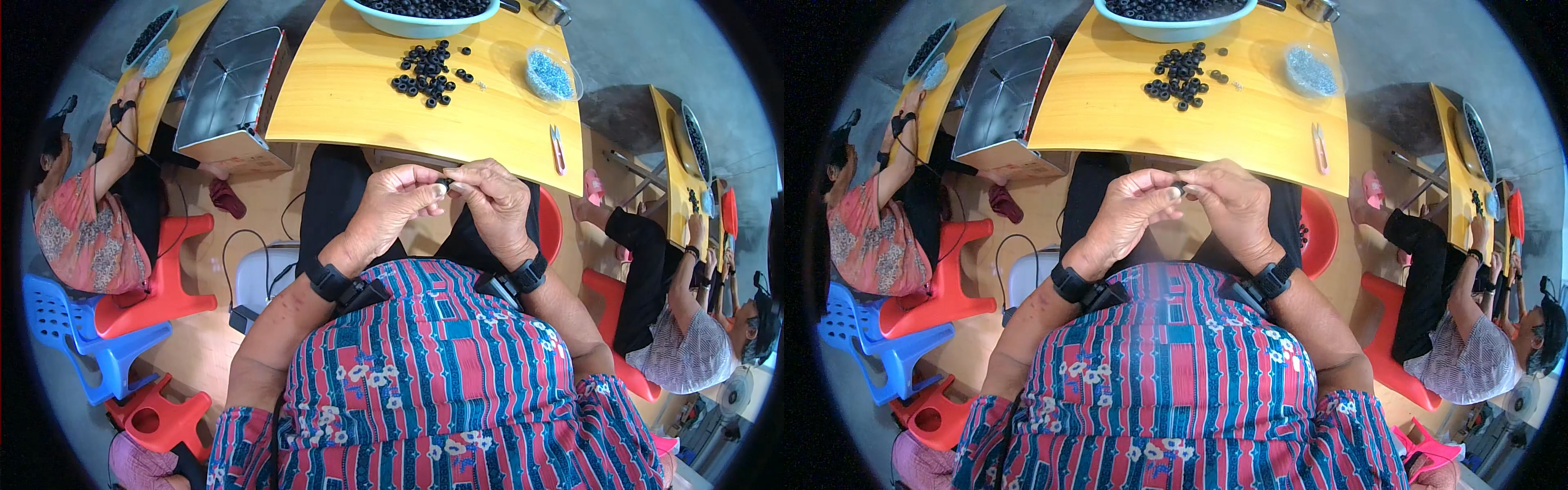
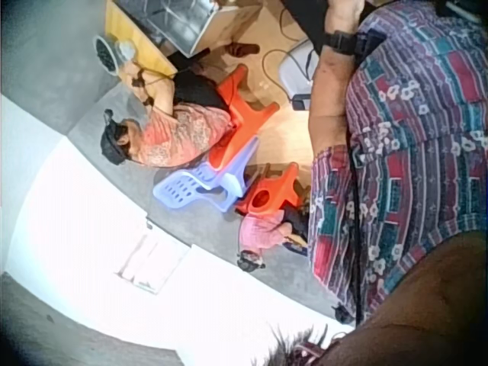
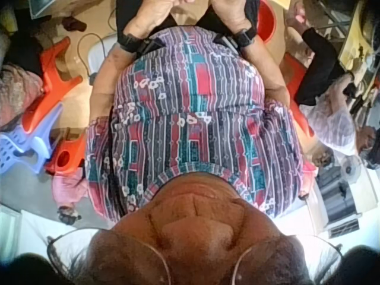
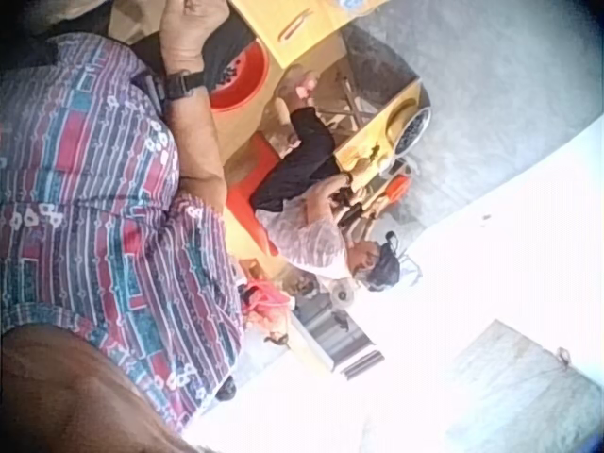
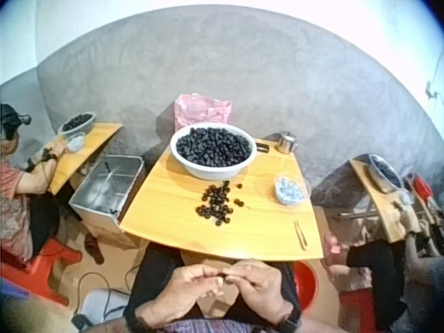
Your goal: Manual assembly of small black plastic parts and housings at a workshop table.
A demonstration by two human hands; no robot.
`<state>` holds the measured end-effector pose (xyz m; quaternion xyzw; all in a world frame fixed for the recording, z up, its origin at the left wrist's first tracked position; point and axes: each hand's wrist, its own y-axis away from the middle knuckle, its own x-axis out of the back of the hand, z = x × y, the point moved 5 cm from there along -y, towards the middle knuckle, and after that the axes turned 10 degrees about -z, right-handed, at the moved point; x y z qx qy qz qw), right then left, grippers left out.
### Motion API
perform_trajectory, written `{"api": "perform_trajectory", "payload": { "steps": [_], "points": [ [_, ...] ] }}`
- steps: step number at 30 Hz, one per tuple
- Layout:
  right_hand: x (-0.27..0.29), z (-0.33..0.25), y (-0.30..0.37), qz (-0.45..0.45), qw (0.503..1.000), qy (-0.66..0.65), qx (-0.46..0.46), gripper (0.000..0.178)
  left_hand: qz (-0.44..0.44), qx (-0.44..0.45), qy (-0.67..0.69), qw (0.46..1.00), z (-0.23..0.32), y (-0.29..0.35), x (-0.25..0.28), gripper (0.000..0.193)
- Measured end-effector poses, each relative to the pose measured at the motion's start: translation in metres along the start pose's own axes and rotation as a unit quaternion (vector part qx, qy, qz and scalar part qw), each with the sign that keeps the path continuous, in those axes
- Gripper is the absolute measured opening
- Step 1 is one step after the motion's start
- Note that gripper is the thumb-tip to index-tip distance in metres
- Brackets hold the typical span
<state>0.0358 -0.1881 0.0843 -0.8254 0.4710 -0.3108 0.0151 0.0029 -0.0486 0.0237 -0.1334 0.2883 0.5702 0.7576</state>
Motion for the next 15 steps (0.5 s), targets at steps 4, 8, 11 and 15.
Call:
{"api": "perform_trajectory", "payload": {
  "steps": [4,8,11,15],
  "points": [
    [-0.001,-0.005,-0.001,0.015,0.998,0.056,0.032,0.019,0.008,-0.026,-0.018,0.999,0.003,-0.002,-0.002,0.019],
    [-0.004,0.004,0.003,0.009,0.998,-0.049,-0.037,0.021,0.014,-0.029,-0.034,0.999,0.001,-0.002,-0.002,0.018],
    [-0.003,0.009,0.004,0.007,0.987,-0.140,-0.075,0.019,0.007,-0.028,-0.055,0.998,0.004,-0.003,0.000,0.017],
    [-0.006,0.021,0.006,-0.018,0.959,-0.253,-0.129,0.016,0.006,-0.038,-0.081,0.996,0.005,-0.001,0.000,0.016]
  ]
}}
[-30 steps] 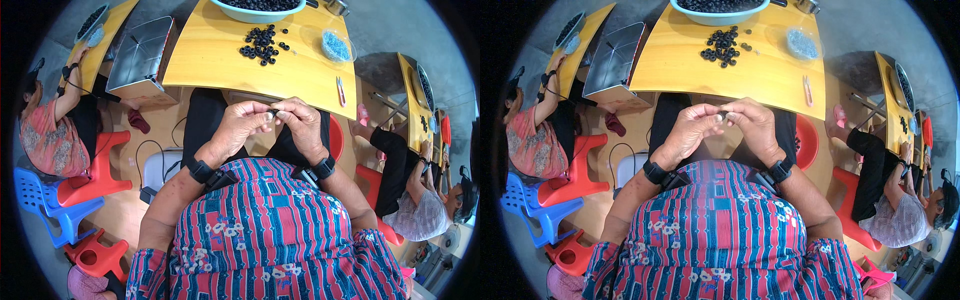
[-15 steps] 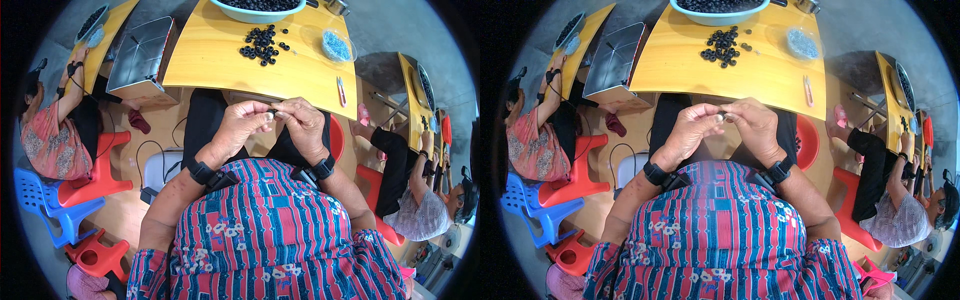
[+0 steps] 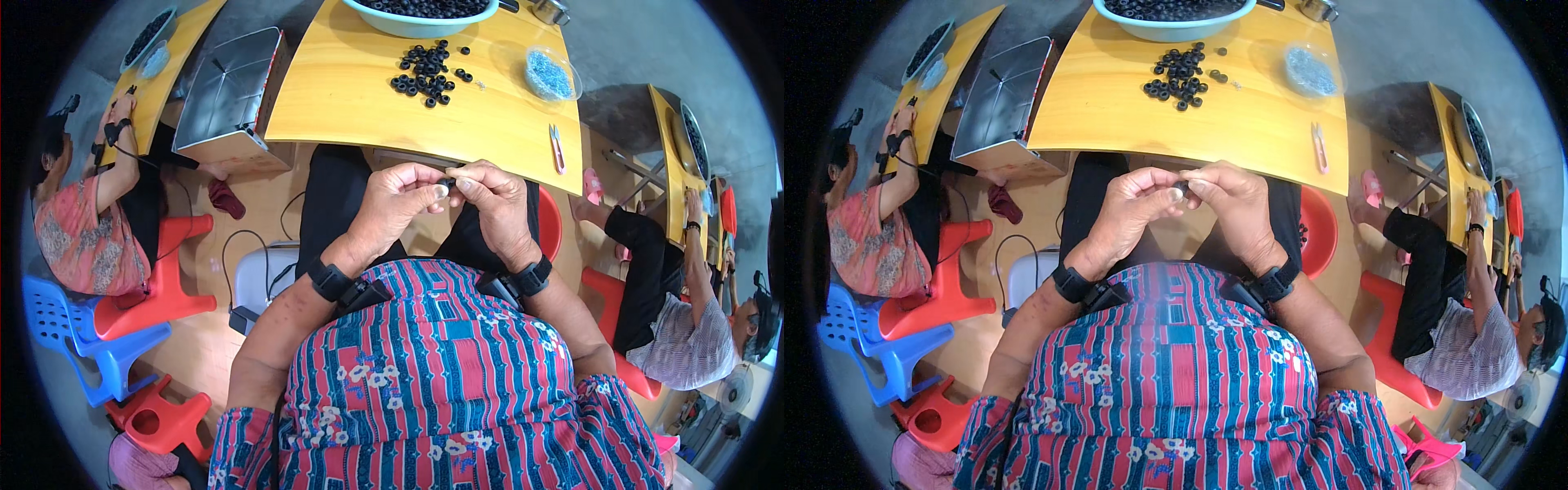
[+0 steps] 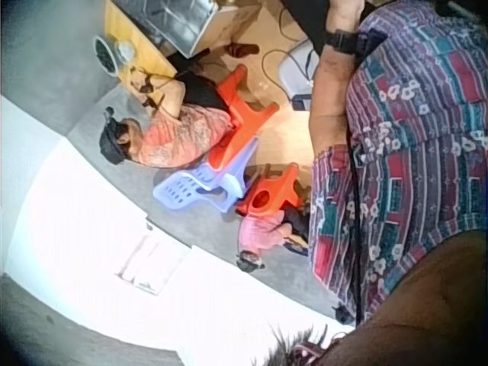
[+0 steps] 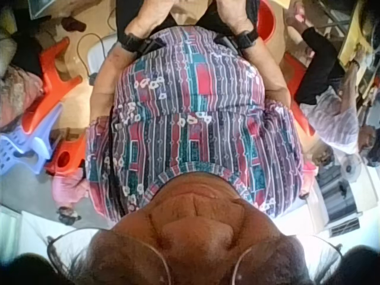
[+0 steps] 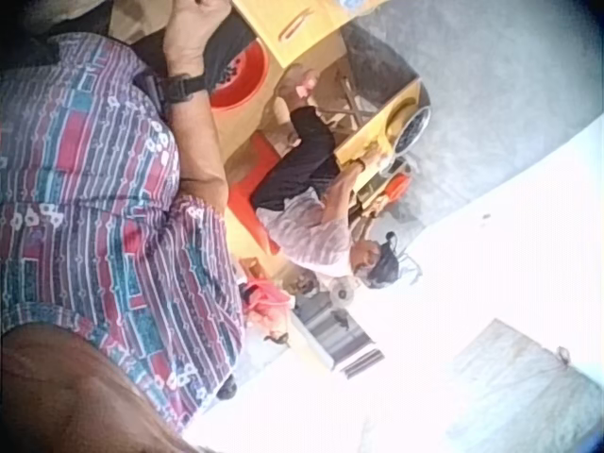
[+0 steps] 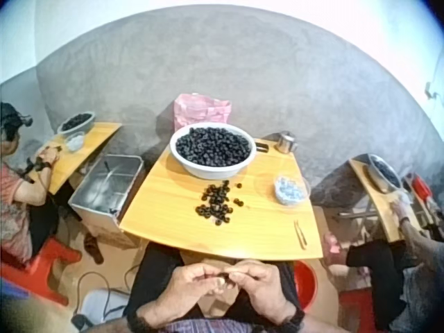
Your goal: Manual assembly of small black plastic parts and housings at a workshop table.
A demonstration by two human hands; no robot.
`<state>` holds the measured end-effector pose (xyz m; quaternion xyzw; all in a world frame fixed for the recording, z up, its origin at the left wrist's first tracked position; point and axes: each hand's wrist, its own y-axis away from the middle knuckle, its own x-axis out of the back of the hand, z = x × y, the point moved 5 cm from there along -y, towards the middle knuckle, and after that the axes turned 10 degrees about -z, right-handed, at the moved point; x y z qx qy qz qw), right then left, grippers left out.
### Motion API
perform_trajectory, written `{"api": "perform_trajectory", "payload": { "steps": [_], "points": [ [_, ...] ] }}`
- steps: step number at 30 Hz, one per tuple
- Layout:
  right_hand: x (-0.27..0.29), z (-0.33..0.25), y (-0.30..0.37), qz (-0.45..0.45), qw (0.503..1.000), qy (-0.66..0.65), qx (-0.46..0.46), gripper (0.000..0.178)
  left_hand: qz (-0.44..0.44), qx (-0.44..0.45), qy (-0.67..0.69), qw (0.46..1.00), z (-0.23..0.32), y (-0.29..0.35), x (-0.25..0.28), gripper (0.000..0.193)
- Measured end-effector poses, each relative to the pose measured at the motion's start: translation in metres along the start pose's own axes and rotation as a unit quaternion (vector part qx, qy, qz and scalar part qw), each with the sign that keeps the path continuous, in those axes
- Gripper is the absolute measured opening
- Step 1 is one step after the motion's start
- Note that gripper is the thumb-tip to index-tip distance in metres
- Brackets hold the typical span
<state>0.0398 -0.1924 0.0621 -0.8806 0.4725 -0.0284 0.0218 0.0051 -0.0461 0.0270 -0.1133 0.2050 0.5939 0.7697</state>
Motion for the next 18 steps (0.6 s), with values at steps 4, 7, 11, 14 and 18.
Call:
{"api": "perform_trajectory", "payload": {
  "steps": [4,7,11,14,18],
  "points": [
    [-0.002,0.010,0.000,-0.014,0.983,-0.151,-0.100,0.012,-0.013,-0.015,-0.021,1.000,-0.001,0.000,0.002,0.018],
    [-0.003,0.015,0.000,-0.043,0.964,-0.227,-0.131,0.014,-0.014,-0.030,-0.052,0.998,0.000,0.002,0.003,0.018],
    [-0.002,0.017,-0.002,-0.079,0.951,-0.266,-0.136,0.018,-0.014,-0.064,-0.102,0.993,0.002,0.002,0.004,0.018],
    [-0.002,0.020,0.001,-0.120,0.943,-0.256,-0.176,0.031,-0.012,-0.118,-0.236,0.964,0.012,0.002,0.005,0.017],
    [-0.007,0.021,0.005,-0.167,0.929,-0.269,-0.190,0.032,-0.017,-0.116,-0.225,0.967,0.011,0.001,0.004,0.017]
  ]
}}
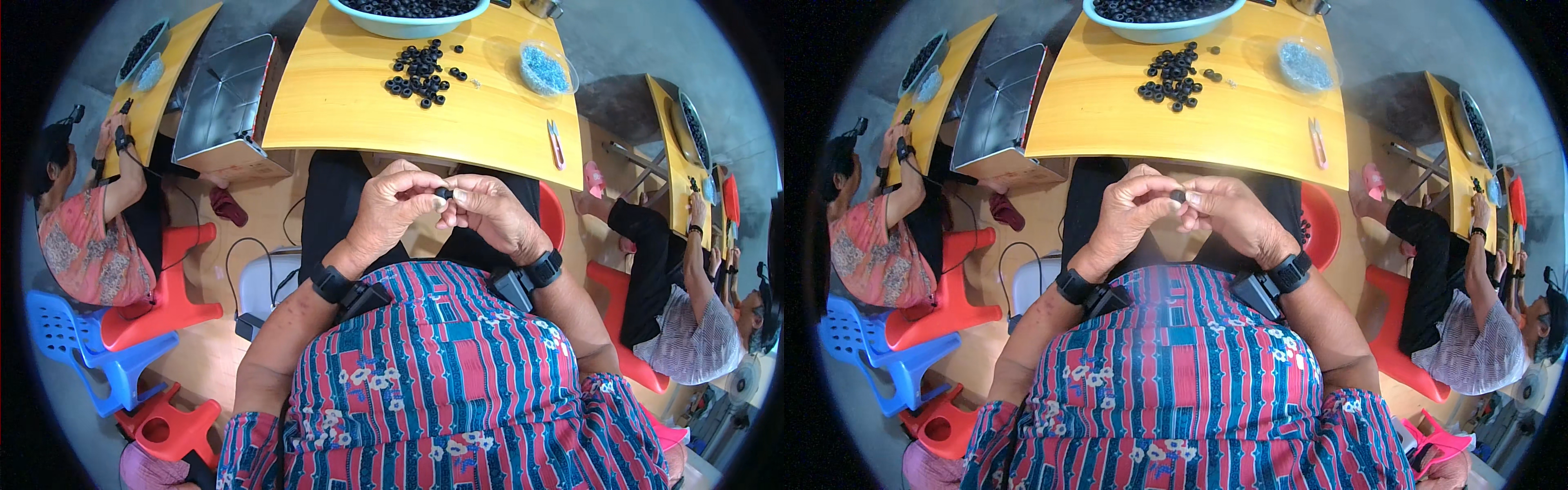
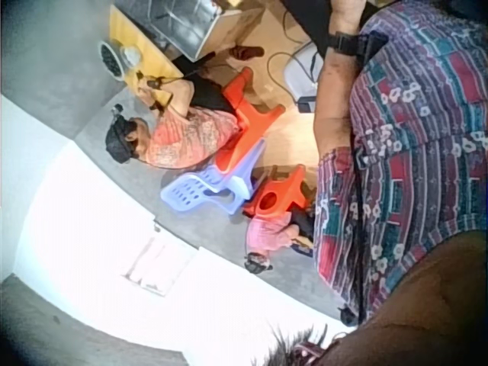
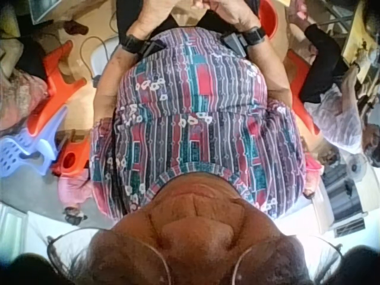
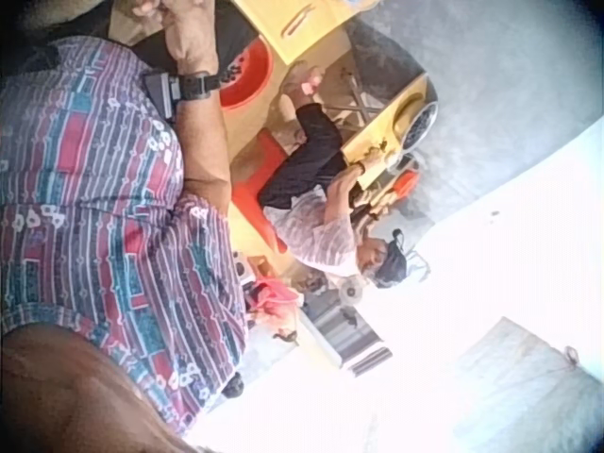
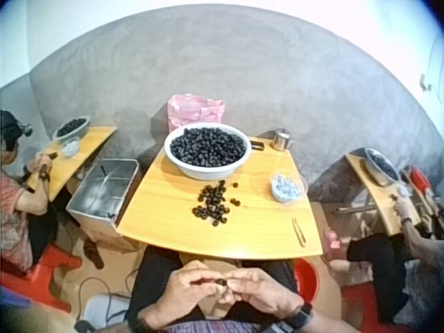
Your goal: Manual assembly of small black plastic parts and housings at a workshop table.
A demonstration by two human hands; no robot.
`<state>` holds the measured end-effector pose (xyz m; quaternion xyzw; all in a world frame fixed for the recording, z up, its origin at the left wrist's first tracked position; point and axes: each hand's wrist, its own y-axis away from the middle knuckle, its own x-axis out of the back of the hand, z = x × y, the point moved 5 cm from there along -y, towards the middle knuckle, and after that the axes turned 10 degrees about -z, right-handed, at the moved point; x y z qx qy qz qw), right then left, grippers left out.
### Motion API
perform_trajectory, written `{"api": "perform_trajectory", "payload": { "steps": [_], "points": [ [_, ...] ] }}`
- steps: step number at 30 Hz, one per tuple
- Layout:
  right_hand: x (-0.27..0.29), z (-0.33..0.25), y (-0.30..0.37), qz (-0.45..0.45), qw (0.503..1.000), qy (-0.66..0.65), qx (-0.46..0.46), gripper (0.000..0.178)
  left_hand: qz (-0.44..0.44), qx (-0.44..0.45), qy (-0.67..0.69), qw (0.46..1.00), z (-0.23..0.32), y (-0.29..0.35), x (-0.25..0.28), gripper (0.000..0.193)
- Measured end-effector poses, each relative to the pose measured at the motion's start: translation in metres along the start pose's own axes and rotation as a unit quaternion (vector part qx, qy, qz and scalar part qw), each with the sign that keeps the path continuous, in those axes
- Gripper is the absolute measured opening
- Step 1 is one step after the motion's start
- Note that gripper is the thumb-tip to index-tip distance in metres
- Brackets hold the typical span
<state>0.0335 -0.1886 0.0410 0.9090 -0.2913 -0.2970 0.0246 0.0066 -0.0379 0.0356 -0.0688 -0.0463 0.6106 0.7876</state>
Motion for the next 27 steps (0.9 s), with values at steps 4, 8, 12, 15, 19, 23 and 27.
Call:
{"api": "perform_trajectory", "payload": {
  "steps": [4,8,12,15,19,23,27],
  "points": [
    [-0.007,0.000,-0.001,-0.002,1.000,-0.011,0.013,0.029,-0.003,-0.007,0.001,1.000,0.000,0.000,0.000,0.018],
    [-0.008,0.000,-0.001,0.014,0.999,0.028,0.028,0.025,-0.009,0.004,0.006,1.000,-0.005,0.000,-0.001,0.020],
    [-0.006,-0.007,0.002,0.034,0.974,0.221,0.041,0.021,-0.029,0.004,0.041,0.999,-0.005,-0.001,-0.004,0.024],
    [-0.020,-0.020,0.003,0.062,0.939,0.335,0.055,0.019,-0.045,-0.003,0.004,0.999,-0.003,0.002,-0.005,0.033],
    [-0.025,-0.026,0.006,0.098,0.854,0.494,0.132,0.017,-0.059,0.027,0.075,0.995,0.002,0.000,-0.012,0.049],
    [-0.030,-0.031,0.006,0.087,0.818,0.538,0.185,0.020,-0.063,0.019,0.076,0.995,0.006,-0.003,-0.016,0.051],
    [-0.035,-0.033,0.007,0.090,0.802,0.559,0.190,0.020,-0.059,0.012,0.065,0.996,0.011,-0.001,-0.016,0.049]
  ]
}}
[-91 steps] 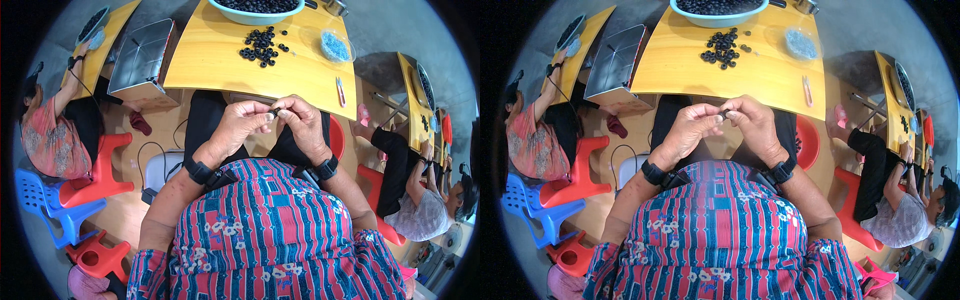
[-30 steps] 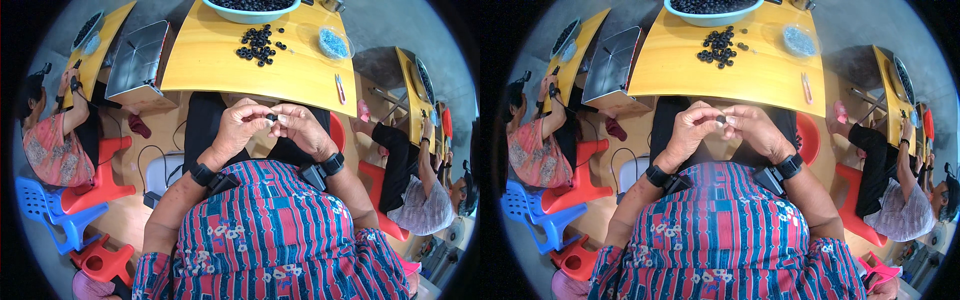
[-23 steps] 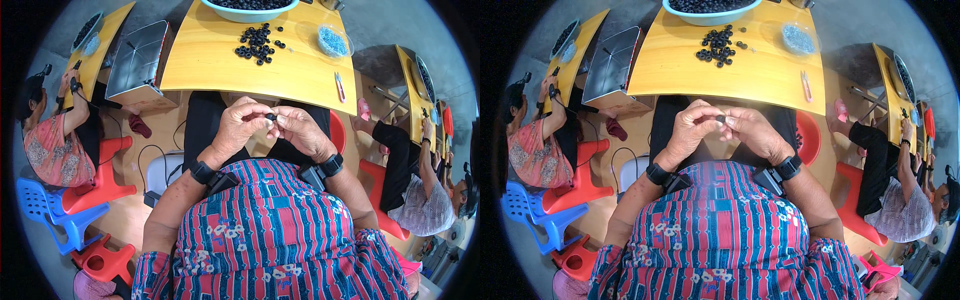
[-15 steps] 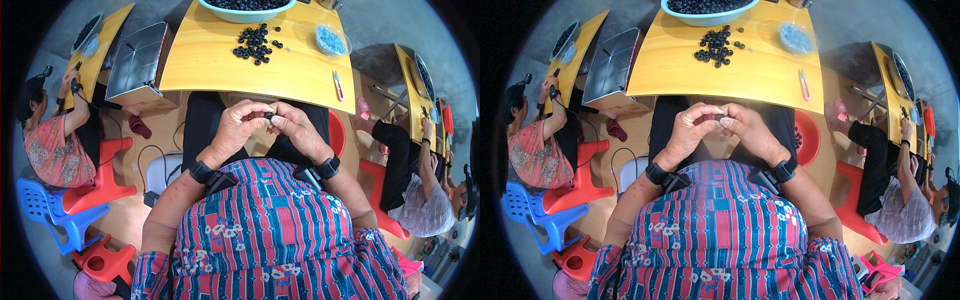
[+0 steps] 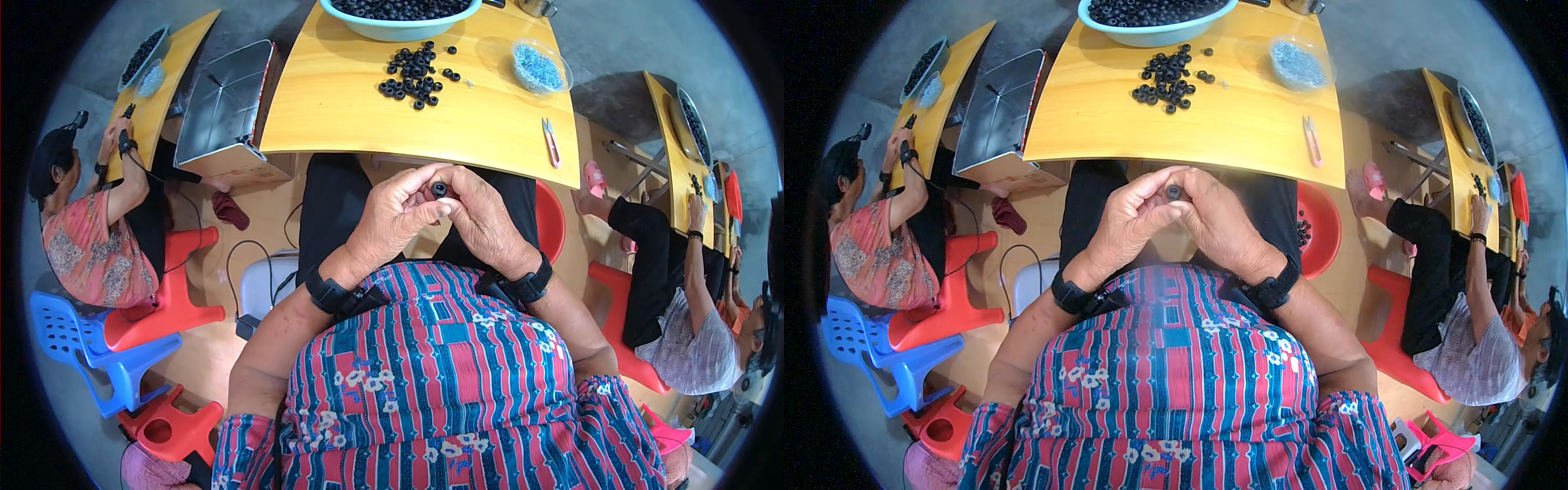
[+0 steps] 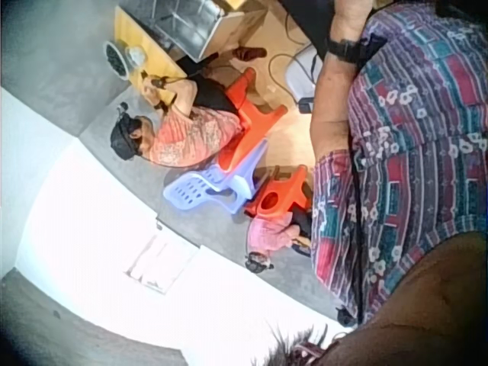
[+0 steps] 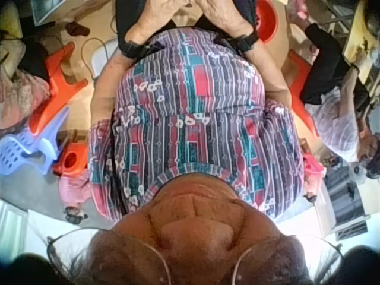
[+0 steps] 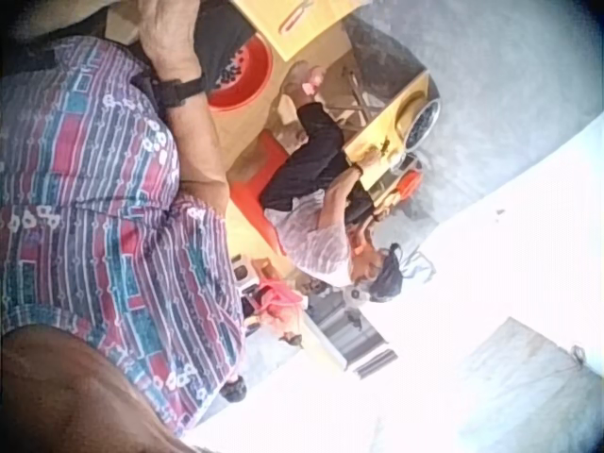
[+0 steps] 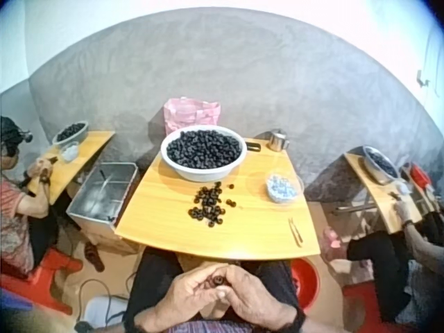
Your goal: Manual assembly of small black plastic parts and housings at a workshop table.
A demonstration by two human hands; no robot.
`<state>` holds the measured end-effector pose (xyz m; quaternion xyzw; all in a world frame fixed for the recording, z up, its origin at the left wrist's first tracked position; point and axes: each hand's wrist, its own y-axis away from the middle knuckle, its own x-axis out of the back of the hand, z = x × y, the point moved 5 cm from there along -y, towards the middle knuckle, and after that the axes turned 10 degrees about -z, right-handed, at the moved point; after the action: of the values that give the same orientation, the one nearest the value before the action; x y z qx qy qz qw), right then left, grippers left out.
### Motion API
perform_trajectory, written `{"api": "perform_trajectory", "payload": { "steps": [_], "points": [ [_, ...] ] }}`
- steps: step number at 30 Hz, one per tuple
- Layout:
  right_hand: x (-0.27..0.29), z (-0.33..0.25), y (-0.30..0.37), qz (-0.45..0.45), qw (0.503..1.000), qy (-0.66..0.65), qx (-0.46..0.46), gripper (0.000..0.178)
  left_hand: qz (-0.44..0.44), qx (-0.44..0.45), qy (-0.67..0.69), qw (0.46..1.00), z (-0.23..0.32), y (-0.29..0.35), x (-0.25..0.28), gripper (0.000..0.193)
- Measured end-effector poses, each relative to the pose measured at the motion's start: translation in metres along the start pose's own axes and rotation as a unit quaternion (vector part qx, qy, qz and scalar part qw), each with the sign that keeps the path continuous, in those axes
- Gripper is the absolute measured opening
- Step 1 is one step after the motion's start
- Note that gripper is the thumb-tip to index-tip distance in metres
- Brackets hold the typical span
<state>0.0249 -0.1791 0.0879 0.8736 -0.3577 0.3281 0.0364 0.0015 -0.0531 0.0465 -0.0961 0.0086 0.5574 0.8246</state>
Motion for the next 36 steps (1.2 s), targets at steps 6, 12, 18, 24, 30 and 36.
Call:
{"api": "perform_trajectory", "payload": {
  "steps": [6,12,18,24,30,36],
  "points": [
    [-0.003,-0.001,-0.003,-0.008,1.000,-0.014,-0.007,0.019,0.015,0.007,-0.021,1.000,0.007,0.004,0.003,0.045],
    [0.007,0.004,-0.004,0.018,1.000,-0.017,-0.004,0.016,0.020,0.011,0.013,1.000,0.006,-0.006,-0.001,0.042],
    [0.063,0.028,0.031,0.138,0.974,-0.103,-0.148,0.017,0.012,0.019,0.003,1.000,-0.002,-0.004,0.016,0.043],
    [0.092,0.097,0.127,0.219,0.942,0.035,-0.250,0.020,-0.024,0.063,-0.043,0.997,-0.015,-0.006,0.010,0.033],
    [0.068,0.169,0.187,0.230,0.878,0.073,-0.414,0.023,-0.017,0.072,-0.049,0.996,-0.024,-0.008,0.008,0.032],
    [0.064,0.167,0.191,0.214,0.869,0.162,-0.415,0.022,0.011,0.073,-0.063,0.995,-0.017,0.004,0.016,0.031]
  ]
}}
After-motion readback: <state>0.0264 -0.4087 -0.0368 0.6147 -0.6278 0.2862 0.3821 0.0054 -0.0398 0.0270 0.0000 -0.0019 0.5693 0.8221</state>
